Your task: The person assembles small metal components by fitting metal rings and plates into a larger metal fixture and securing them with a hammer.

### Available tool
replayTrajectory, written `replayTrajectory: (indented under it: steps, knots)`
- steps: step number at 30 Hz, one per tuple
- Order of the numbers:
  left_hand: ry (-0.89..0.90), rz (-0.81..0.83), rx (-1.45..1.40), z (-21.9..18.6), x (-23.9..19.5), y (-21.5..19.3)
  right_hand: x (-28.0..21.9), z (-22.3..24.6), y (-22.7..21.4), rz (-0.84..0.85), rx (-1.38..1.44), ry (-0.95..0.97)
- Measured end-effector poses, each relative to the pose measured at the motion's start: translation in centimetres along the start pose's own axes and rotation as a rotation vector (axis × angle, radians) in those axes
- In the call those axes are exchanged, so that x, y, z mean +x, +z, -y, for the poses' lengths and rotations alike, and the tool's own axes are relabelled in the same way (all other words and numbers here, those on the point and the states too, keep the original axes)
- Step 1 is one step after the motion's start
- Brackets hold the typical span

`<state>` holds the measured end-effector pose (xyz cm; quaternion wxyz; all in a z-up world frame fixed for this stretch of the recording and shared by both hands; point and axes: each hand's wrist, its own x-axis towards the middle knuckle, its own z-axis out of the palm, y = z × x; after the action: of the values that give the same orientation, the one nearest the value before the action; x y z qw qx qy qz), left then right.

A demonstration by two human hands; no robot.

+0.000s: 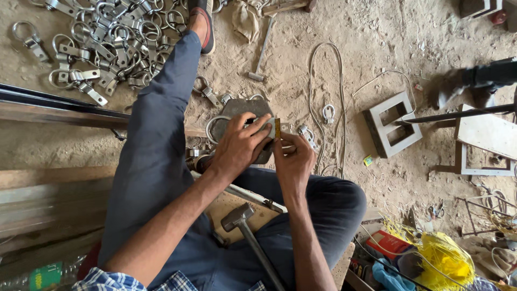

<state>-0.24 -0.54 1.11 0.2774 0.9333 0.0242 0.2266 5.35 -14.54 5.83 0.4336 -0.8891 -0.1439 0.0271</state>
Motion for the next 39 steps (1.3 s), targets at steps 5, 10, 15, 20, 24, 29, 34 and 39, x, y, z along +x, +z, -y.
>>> replayTrajectory:
  steps: [5,10,15,20,24,29,34,39]
  knots:
    - [-0.004,0.025,-0.009,-0.1,-0.1,-0.4,1.3,0.5,0.6,0.001,-0.073,-0.072]
    - [-0.022,0.05,-0.013,0.5,-0.6,1.3,0.3,0.7,-0.1,0.022,-0.038,-0.038]
    - [0.001,0.046,0.037,0.9,-0.9,1.9,1.5,1.1,0.5,0.013,-0.084,-0.05]
    - [-0.028,0.08,0.013,0.1,-0.7,1.0,0.2,0.2,-0.1,0.025,-0.137,-0.104]
    - [-0.023,0.078,0.023,0.2,0.2,-0.8,0.3,0.6,0.6,-0.001,0.011,-0.012]
    - [-0.013,0.008,-0.015,0.1,-0.2,0.6,0.2,0.1,0.0,-0.011,-0.071,-0.012]
    - [-0.001,-0.026,-0.023,0.1,-0.2,0.9,-1.8,-0.8,-1.8,0.057,-0.071,0.028]
    - [0.009,-0.046,0.011,0.2,-0.5,1.6,-4.9,-6.5,-2.9,0.056,0.244,0.314]
